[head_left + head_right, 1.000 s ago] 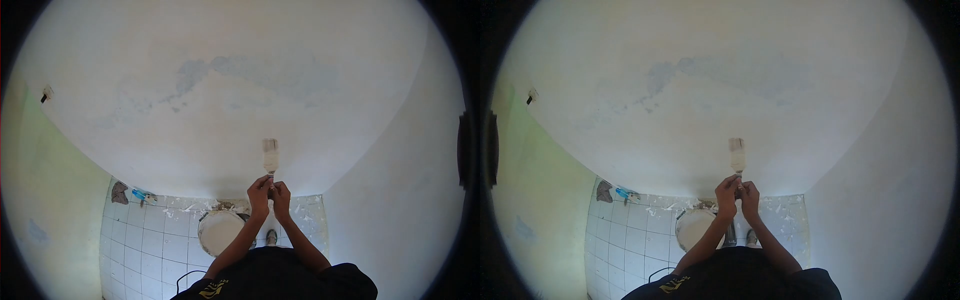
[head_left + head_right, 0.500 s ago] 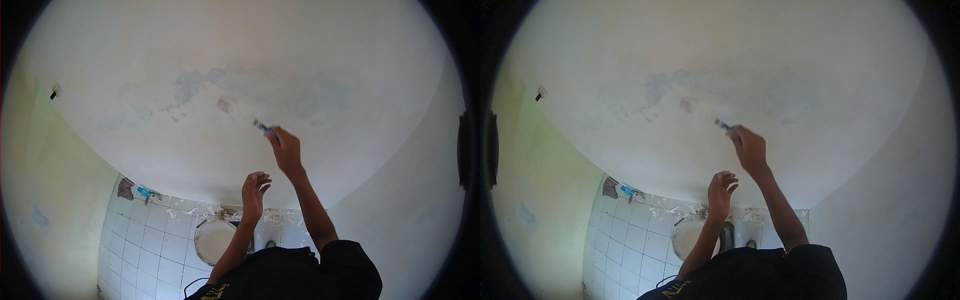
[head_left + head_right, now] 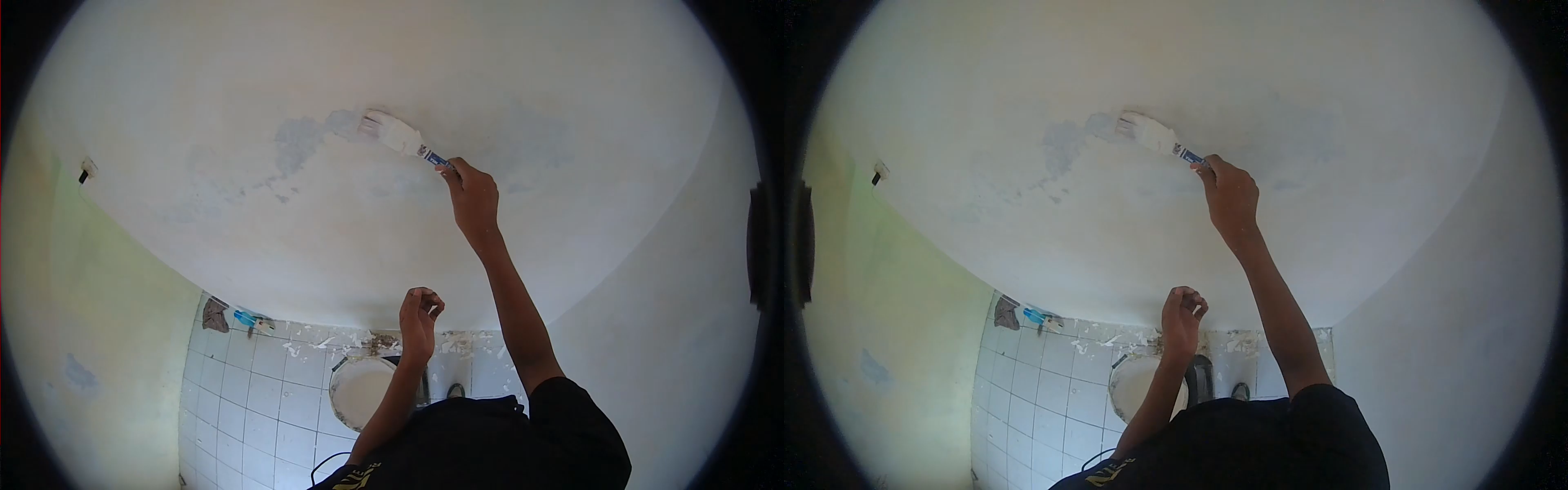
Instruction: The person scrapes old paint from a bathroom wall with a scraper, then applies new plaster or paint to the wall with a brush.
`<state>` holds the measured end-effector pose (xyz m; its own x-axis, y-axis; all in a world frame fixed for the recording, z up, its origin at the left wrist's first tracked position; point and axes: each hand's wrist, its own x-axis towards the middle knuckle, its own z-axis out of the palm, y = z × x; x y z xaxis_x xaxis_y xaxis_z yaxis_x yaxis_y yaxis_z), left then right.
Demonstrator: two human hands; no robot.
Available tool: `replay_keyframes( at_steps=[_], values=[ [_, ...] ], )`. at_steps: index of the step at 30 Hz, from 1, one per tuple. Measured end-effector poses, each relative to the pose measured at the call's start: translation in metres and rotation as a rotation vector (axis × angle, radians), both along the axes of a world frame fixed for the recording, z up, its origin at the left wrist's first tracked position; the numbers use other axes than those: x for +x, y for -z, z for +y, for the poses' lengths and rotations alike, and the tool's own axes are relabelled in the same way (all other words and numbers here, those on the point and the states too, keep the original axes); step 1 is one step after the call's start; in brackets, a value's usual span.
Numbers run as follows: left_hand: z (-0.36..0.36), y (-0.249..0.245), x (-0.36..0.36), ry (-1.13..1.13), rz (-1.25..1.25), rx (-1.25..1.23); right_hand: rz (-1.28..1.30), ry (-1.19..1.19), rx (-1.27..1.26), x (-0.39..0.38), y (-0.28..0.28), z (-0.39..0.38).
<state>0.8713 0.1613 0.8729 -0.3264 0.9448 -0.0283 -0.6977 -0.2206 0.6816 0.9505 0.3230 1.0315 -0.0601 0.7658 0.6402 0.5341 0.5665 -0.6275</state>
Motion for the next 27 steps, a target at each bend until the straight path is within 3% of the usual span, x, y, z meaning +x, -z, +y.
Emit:
replay_keyframes(
  at_steps=[4, 8, 14, 16, 22, 27],
  values=[
    [-0.002, -0.013, -0.005, 0.025, -0.016, -0.015, 0.057, -0.002, -0.128, 0.011, 0.009, 0.001],
    [-0.011, -0.007, -0.003, 0.057, -0.005, -0.019, 0.100, 0.020, -0.139, 0.029, 0.037, -0.009],
    [-0.016, -0.022, 0.000, 0.120, 0.014, -0.028, 0.130, 0.001, -0.072, 0.040, 0.029, -0.035],
    [-0.020, -0.019, 0.005, 0.145, 0.009, -0.023, 0.117, 0.071, 0.419, 0.041, 0.032, -0.045],
    [-0.018, -0.018, 0.012, 0.125, 0.034, 0.011, 0.105, 0.054, 0.643, 0.049, 0.024, -0.048],
    [-0.015, -0.014, 0.012, 0.077, 0.015, 0.011, 0.129, -0.140, 0.351, 0.042, 0.023, -0.043]
  ],
)
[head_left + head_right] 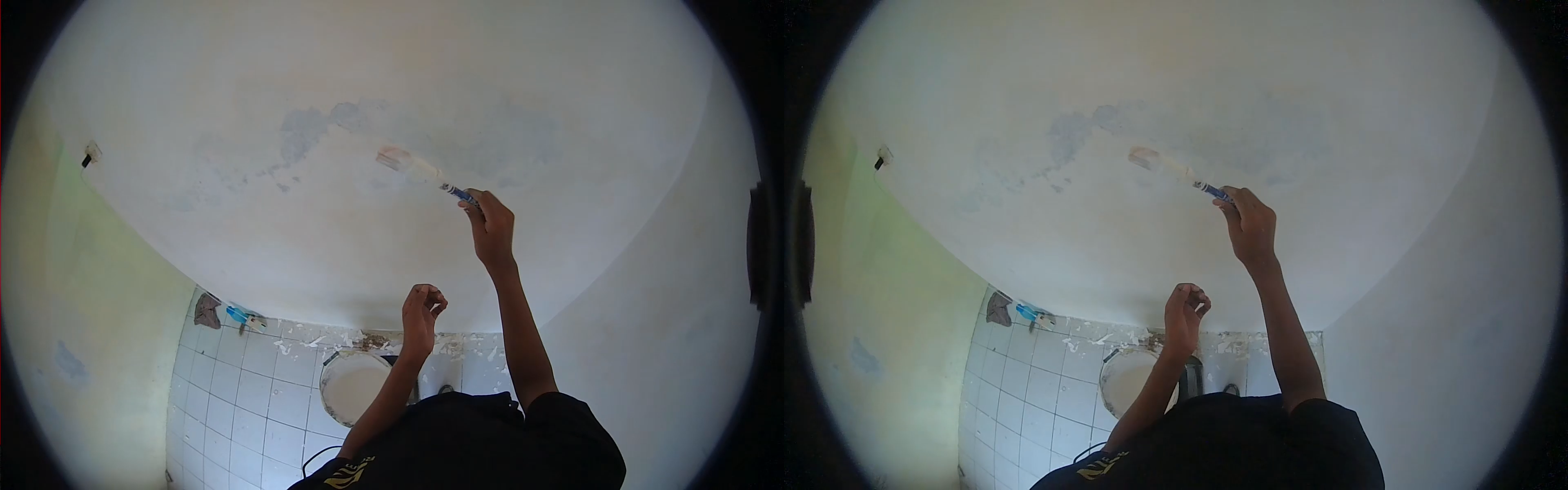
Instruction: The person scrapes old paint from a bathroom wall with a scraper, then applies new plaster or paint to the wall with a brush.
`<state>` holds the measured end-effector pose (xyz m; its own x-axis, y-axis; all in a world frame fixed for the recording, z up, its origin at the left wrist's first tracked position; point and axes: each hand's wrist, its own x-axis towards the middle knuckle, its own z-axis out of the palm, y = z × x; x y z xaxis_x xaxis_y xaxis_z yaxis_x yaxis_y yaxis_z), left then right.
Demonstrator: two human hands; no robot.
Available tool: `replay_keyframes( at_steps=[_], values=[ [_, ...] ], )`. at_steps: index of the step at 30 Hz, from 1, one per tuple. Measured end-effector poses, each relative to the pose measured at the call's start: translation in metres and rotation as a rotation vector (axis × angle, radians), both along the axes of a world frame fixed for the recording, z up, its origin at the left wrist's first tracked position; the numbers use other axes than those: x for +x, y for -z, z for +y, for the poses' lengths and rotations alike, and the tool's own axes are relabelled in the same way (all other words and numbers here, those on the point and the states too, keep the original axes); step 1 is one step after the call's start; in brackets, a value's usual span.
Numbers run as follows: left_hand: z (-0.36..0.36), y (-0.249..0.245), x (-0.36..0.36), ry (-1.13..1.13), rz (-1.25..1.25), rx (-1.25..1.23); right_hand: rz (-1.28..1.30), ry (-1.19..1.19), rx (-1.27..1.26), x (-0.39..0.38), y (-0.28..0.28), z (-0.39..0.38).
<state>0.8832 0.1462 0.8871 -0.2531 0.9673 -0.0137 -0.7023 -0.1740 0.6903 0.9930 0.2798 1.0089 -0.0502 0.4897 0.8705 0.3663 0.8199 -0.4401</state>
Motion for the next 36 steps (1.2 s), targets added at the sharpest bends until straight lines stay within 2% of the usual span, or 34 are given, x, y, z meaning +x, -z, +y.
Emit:
replay_keyframes(
  at_steps=[1, 2, 4, 8, 10, 11, 13, 20, 23, 25, 26, 28, 32, 34, 36],
  values=[
    [0.000, 0.000, 0.000, -0.015, 0.001, -0.011, -0.013, -0.075, -0.121, -0.002, 0.001, 0.002],
    [0.000, 0.000, -0.001, -0.022, 0.002, -0.008, -0.012, -0.082, -0.117, -0.004, -0.002, 0.005],
    [0.000, 0.003, -0.001, -0.061, -0.011, 0.002, -0.087, -0.098, -0.266, -0.008, -0.011, 0.017],
    [-0.001, 0.006, -0.001, -0.081, -0.011, -0.009, -0.123, -0.086, -0.227, -0.025, -0.028, 0.048],
    [0.001, 0.009, 0.000, -0.084, -0.009, 0.007, -0.180, 0.081, -0.250, -0.033, -0.034, 0.050],
    [0.002, 0.010, 0.000, -0.083, -0.007, 0.008, -0.179, 0.082, -0.250, -0.032, -0.034, 0.050],
    [0.005, 0.012, 0.001, -0.078, -0.017, 0.005, -0.216, 0.151, -0.428, -0.030, -0.031, 0.050],
    [-0.002, 0.014, 0.003, -0.034, -0.020, -0.006, -0.047, 0.199, -0.463, -0.009, 0.018, 0.037],
    [-0.007, 0.016, 0.001, -0.024, -0.013, 0.005, 0.011, 0.081, -0.336, -0.004, 0.027, 0.017],
    [-0.008, 0.017, -0.002, -0.041, -0.041, -0.038, 0.226, -0.201, -0.528, -0.006, 0.031, 0.002],
    [-0.009, 0.017, -0.003, -0.041, -0.040, -0.036, 0.226, -0.201, -0.526, -0.007, 0.035, -0.003],
    [-0.011, 0.019, -0.007, -0.052, -0.041, -0.064, 0.600, -0.497, -0.591, -0.010, 0.045, -0.010],
    [-0.011, 0.012, -0.013, -0.051, -0.022, -0.047, 0.695, -0.578, -0.639, -0.015, 0.043, -0.030],
    [-0.010, 0.010, -0.013, -0.053, -0.022, -0.058, 0.782, -0.786, -0.824, -0.013, 0.037, -0.037],
    [-0.013, 0.022, -0.015, -0.053, -0.024, -0.056, 0.732, -0.724, -0.803, -0.014, 0.057, -0.030]
  ],
)
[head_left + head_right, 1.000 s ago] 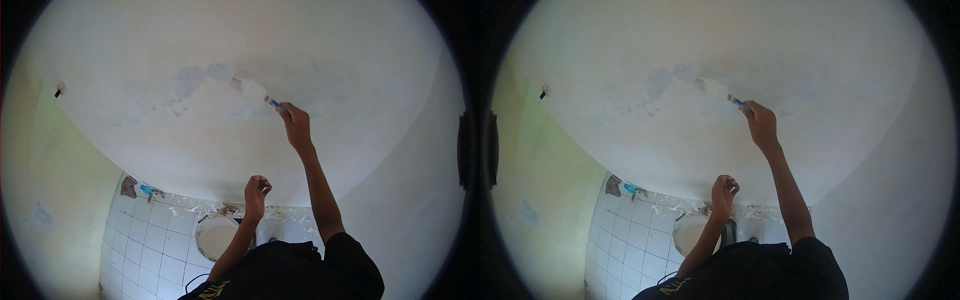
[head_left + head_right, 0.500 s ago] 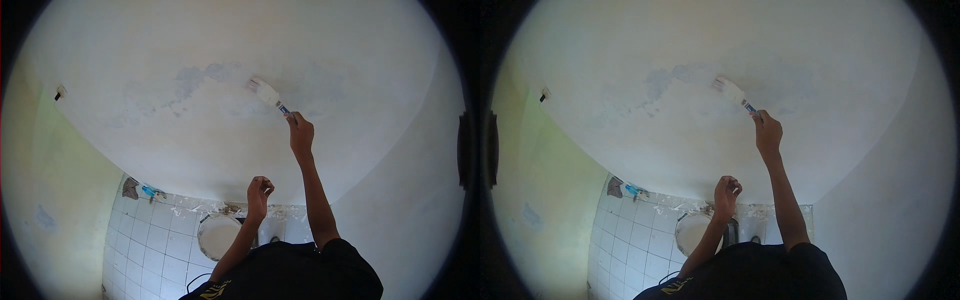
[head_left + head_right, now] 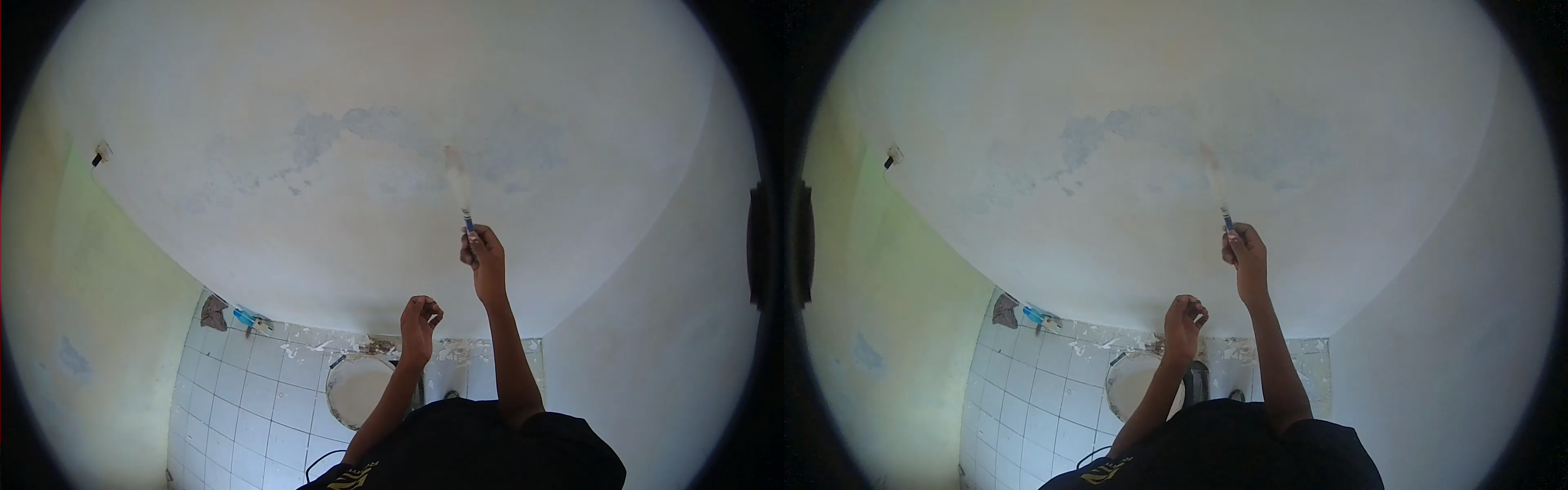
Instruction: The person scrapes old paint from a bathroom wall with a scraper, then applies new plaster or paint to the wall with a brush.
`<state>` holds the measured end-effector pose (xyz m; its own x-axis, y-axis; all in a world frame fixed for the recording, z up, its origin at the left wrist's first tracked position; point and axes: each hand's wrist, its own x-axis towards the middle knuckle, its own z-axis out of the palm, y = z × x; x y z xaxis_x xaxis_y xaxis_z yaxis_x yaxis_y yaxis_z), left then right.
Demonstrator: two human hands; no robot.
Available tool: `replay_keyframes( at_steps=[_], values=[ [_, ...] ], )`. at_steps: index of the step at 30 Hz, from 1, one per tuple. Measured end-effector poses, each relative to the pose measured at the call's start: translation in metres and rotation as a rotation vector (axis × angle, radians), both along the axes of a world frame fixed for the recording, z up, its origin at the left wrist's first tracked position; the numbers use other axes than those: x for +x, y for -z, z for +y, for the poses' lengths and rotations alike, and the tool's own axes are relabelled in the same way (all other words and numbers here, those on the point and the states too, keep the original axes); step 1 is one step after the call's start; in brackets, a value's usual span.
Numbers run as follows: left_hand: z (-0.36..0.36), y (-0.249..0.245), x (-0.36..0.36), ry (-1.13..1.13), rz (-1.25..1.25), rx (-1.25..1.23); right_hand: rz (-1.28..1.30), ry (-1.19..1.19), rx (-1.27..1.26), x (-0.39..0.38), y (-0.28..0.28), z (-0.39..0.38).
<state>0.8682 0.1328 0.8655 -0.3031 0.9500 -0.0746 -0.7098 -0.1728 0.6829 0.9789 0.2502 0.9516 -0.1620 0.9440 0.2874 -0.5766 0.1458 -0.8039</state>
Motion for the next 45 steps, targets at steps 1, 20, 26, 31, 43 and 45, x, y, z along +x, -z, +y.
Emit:
replay_keyframes(
  at_steps=[1, 20, 26, 31, 43, 45],
  values=[
    [-0.001, 0.002, 0.000, -0.002, -0.007, -0.001, -0.068, 0.044, 0.021, 0.001, 0.007, 0.004],
    [0.014, 0.010, 0.013, 0.073, -0.008, -0.046, -0.921, 0.758, 0.347, -0.018, -0.048, 0.063],
    [0.005, 0.017, 0.010, 0.051, -0.009, -0.071, -0.958, 0.823, 0.326, 0.027, -0.027, 0.038],
    [0.006, 0.020, 0.008, 0.064, -0.030, -0.059, -0.791, 0.765, 0.346, 0.019, -0.054, 0.022],
    [0.019, 0.016, 0.012, 0.090, -0.020, -0.047, -1.004, 0.846, 0.156, 0.039, -0.047, 0.046],
    [0.013, 0.020, 0.008, 0.079, -0.019, -0.054, -0.985, 0.879, 0.159, 0.049, -0.047, 0.034]
  ],
)
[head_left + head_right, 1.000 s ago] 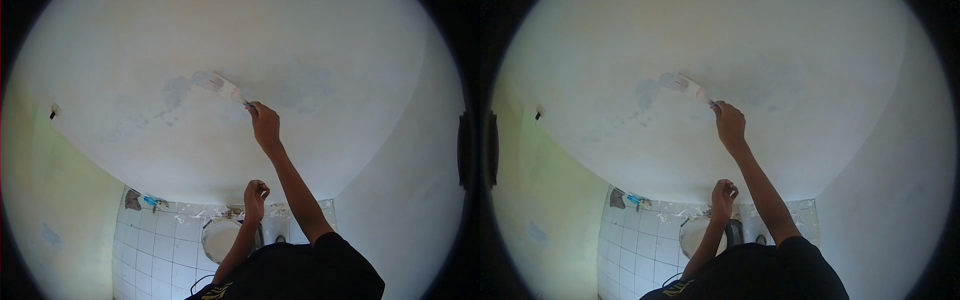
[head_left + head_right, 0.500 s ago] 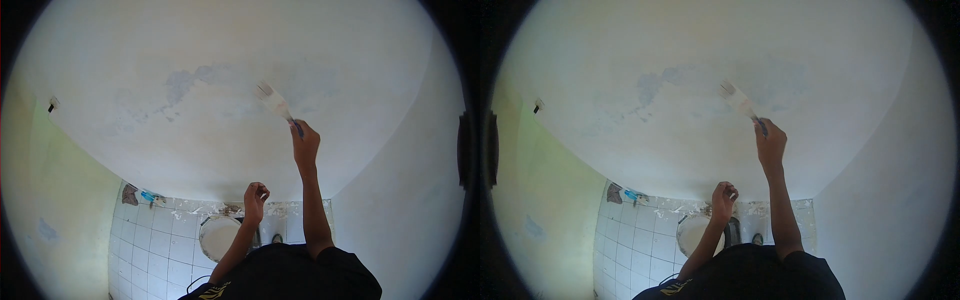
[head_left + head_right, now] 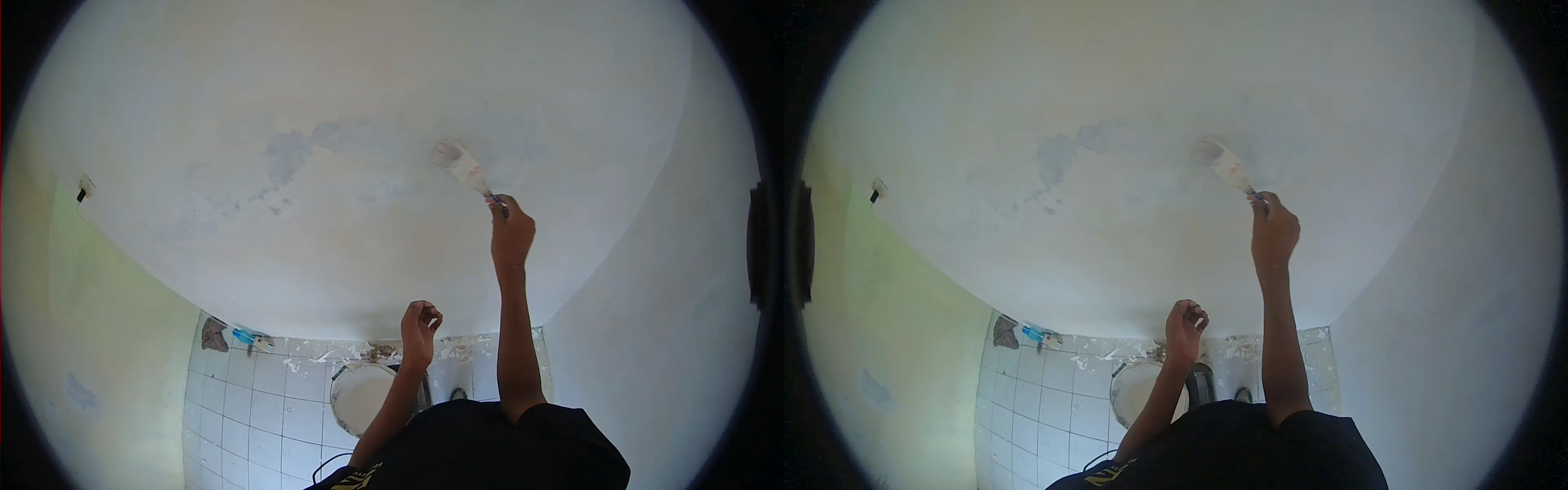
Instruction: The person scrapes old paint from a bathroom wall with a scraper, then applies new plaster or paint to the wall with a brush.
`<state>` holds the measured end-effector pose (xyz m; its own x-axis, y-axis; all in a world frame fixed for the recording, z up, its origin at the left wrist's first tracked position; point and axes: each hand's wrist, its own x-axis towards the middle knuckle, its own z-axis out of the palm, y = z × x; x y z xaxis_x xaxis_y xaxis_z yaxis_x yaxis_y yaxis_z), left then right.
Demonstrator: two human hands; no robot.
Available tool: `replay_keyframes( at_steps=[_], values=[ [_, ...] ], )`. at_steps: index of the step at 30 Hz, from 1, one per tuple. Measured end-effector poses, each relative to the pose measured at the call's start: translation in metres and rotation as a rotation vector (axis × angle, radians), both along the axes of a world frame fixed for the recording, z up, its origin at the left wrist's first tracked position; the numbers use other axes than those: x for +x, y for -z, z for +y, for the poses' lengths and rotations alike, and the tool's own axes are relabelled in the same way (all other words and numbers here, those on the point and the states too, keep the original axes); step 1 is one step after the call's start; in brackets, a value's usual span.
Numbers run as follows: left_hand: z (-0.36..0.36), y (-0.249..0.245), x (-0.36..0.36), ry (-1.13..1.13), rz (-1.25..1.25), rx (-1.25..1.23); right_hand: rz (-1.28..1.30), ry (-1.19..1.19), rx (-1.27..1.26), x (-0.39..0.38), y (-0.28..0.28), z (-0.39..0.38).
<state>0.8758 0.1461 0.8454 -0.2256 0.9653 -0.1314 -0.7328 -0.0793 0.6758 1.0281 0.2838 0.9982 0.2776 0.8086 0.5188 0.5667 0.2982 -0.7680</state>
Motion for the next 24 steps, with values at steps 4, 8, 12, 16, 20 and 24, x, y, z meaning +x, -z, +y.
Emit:
replay_keyframes(
  at_steps=[4, 8, 12, 16, 20, 24],
  values=[
    [-0.004, 0.002, -0.007, -0.020, -0.004, 0.004, 0.160, -0.082, 0.109, 0.013, -0.011, -0.031],
    [-0.006, 0.000, -0.011, -0.010, -0.004, -0.003, 0.473, -0.191, -0.028, 0.007, -0.040, -0.074],
    [-0.005, -0.015, -0.009, -0.001, 0.053, 0.051, 0.671, -0.375, 0.108, 0.001, -0.022, -0.069],
    [-0.002, -0.018, -0.003, 0.003, 0.058, 0.057, 0.737, -0.436, 0.110, -0.009, -0.013, -0.063],
    [0.002, -0.005, -0.001, 0.006, 0.021, 0.034, 0.739, -0.515, 0.252, -0.002, -0.019, -0.056],
    [0.007, -0.002, 0.002, -0.014, 0.007, 0.018, 0.774, -0.460, 0.150, 0.005, -0.031, -0.051]
  ],
)
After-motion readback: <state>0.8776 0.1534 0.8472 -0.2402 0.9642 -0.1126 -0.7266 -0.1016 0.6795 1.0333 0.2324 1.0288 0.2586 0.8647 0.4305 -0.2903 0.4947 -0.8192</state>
